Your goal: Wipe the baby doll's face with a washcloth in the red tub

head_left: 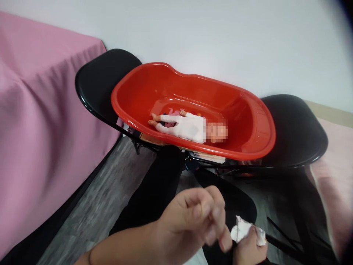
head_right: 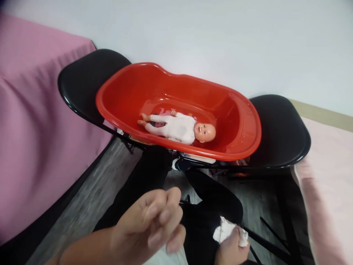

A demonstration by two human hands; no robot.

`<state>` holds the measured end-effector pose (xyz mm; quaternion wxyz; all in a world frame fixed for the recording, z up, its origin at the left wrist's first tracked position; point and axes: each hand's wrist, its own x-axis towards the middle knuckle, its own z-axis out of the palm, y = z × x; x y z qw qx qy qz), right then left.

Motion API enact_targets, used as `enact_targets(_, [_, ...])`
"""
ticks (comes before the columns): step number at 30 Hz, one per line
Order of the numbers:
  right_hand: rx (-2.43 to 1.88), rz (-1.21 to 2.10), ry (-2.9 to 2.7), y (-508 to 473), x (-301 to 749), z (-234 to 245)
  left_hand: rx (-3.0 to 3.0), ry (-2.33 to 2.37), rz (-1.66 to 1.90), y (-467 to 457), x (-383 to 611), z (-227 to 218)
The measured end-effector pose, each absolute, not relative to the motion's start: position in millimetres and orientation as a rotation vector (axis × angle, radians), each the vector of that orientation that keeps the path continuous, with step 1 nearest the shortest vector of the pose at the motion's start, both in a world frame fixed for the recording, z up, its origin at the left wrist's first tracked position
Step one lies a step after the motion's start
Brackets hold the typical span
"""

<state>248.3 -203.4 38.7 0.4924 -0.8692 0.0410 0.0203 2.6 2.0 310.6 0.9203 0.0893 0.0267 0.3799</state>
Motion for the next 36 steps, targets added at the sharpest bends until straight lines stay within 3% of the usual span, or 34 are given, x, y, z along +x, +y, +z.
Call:
enact_targets(3, [-2.121, -0.098, 0.089, -204, 254, 31, 0.142, 0.2, 0.828, 7, 1, 301])
enact_targets(36, [-1.942, -0.062, 0.176, -204, 259, 22, 0.088, -0.018, 0.786, 10, 5, 276])
